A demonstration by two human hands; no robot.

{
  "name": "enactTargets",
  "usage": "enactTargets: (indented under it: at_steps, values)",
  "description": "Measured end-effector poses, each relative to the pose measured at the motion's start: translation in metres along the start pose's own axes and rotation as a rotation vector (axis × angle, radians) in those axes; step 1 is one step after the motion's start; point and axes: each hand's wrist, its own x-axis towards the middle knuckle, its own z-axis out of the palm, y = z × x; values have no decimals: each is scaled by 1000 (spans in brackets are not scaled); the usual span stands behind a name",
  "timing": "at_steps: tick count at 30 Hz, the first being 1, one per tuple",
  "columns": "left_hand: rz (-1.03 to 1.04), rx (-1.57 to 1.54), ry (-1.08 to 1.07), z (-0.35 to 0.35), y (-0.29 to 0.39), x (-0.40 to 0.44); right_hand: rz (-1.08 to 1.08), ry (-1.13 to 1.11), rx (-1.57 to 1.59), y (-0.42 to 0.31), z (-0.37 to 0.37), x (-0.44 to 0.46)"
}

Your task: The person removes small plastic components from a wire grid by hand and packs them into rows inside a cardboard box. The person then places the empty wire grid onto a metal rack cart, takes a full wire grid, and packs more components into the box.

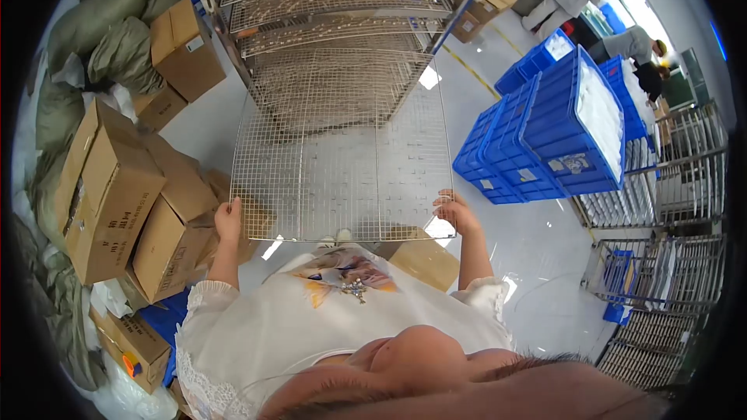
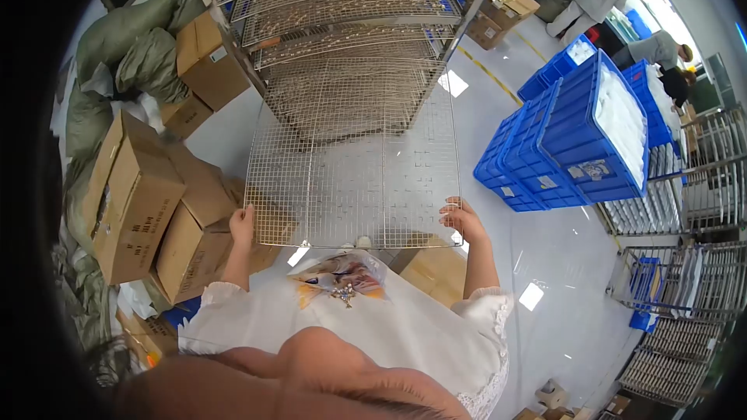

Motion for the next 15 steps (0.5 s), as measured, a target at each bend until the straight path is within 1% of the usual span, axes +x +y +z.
enactTargets:
  at_steps: [2, 4, 8, 13, 14, 15]
  values:
    - [45, 43, 62, 25, -23, 8, -10, 21, -3, -1, -11, 21]
    - [65, 67, 105, 32, -21, 7, -12, 19, -5, -4, -23, 46]
    - [-262, -180, -13, 36, -1, 1, 249, 36, -461, -17, -44, 94]
    - [-362, -245, -7, 26, 23, -9, 239, 134, -522, -18, -30, 81]
    - [-311, -239, 25, 31, 15, -5, 236, 144, -519, -18, -32, 83]
    - [-256, -234, 54, 37, 2, 0, 149, 157, -529, -17, -32, 87]
